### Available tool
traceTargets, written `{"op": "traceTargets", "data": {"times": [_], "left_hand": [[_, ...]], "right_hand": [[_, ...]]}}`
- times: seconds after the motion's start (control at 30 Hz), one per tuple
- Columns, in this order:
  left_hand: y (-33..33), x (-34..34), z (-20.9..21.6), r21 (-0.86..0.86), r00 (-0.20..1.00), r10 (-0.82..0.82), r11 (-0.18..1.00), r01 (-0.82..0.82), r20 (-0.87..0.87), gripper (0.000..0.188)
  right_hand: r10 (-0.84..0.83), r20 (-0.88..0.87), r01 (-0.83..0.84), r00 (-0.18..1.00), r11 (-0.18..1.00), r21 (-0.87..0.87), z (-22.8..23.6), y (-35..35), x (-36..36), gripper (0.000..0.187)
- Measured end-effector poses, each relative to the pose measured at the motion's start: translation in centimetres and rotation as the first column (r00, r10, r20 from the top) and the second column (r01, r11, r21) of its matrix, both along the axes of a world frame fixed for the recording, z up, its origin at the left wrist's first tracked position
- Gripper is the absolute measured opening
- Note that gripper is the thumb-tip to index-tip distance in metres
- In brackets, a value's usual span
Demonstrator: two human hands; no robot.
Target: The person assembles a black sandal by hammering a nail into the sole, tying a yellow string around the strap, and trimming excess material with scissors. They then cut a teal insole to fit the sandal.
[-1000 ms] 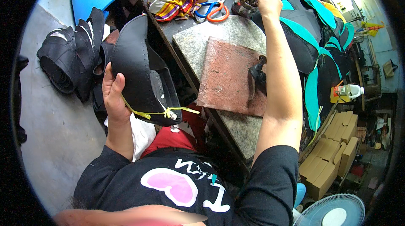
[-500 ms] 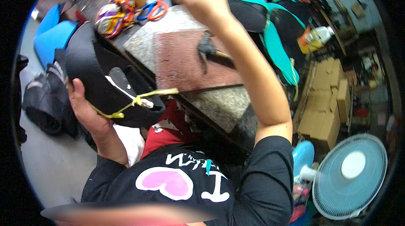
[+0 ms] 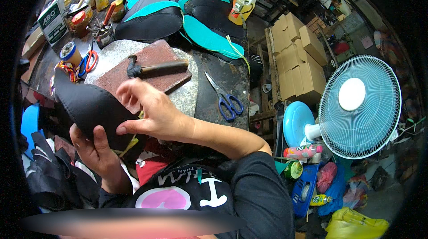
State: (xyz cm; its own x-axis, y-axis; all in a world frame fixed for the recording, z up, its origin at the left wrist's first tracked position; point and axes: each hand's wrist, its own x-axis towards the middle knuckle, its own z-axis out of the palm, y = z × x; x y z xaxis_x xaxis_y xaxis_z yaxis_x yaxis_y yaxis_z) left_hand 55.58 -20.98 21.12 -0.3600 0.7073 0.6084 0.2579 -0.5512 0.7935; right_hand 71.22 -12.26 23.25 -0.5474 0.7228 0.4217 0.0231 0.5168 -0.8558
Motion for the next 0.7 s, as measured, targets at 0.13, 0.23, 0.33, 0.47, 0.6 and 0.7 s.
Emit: {"op": "traceTargets", "data": {"times": [0.13, 0.23, 0.33, 0.47, 0.6, 0.7], "left_hand": [[-0.5, -0.5, 0.8, -0.03, 0.996, -0.086, 0.996, 0.086, 0.011, 0.03], [-0.6, -0.2, 0.9, -0.013, 0.991, -0.115, 0.993, 0.117, 0.075, 0.029], [-0.2, 0.1, 0.8, 0.029, 0.991, -0.128, 0.991, 0.127, 0.028, 0.03], [1.5, 0.6, 0.5, 0.072, 0.852, 0.099, 0.985, -0.158, 0.514, 0.033], [4.6, 0.1, -0.8, 0.082, 0.876, 0.144, 0.976, -0.203, 0.46, 0.038], [6.1, -2.9, -1.6, 0.107, 0.965, 0.119, 0.99, -0.096, -0.233, 0.041]], "right_hand": [[0.151, -0.07, -0.14, 0.986, 0.98, 0.142, -1.1, -0.3, 0.0, 0.031], [0.124, -0.11, -0.096, 0.986, 0.967, 0.234, -1.5, -0.5, 0.2, 0.032], [0.158, -0.178, -0.146, 0.971, 0.986, 0.082, -1.8, -0.7, 0.9, 0.032], [-0.028, -0.284, -0.034, 0.958, 0.977, -0.212, -3.4, -1.4, 2.6, 0.063], [-0.042, 0.163, 0.029, 0.986, 0.996, 0.087, -4.7, -2.5, 5.0, 0.041], [-0.129, 0.133, 0.138, 0.983, 0.988, -0.067, -3.4, -2.8, 8.2, 0.032]]}}
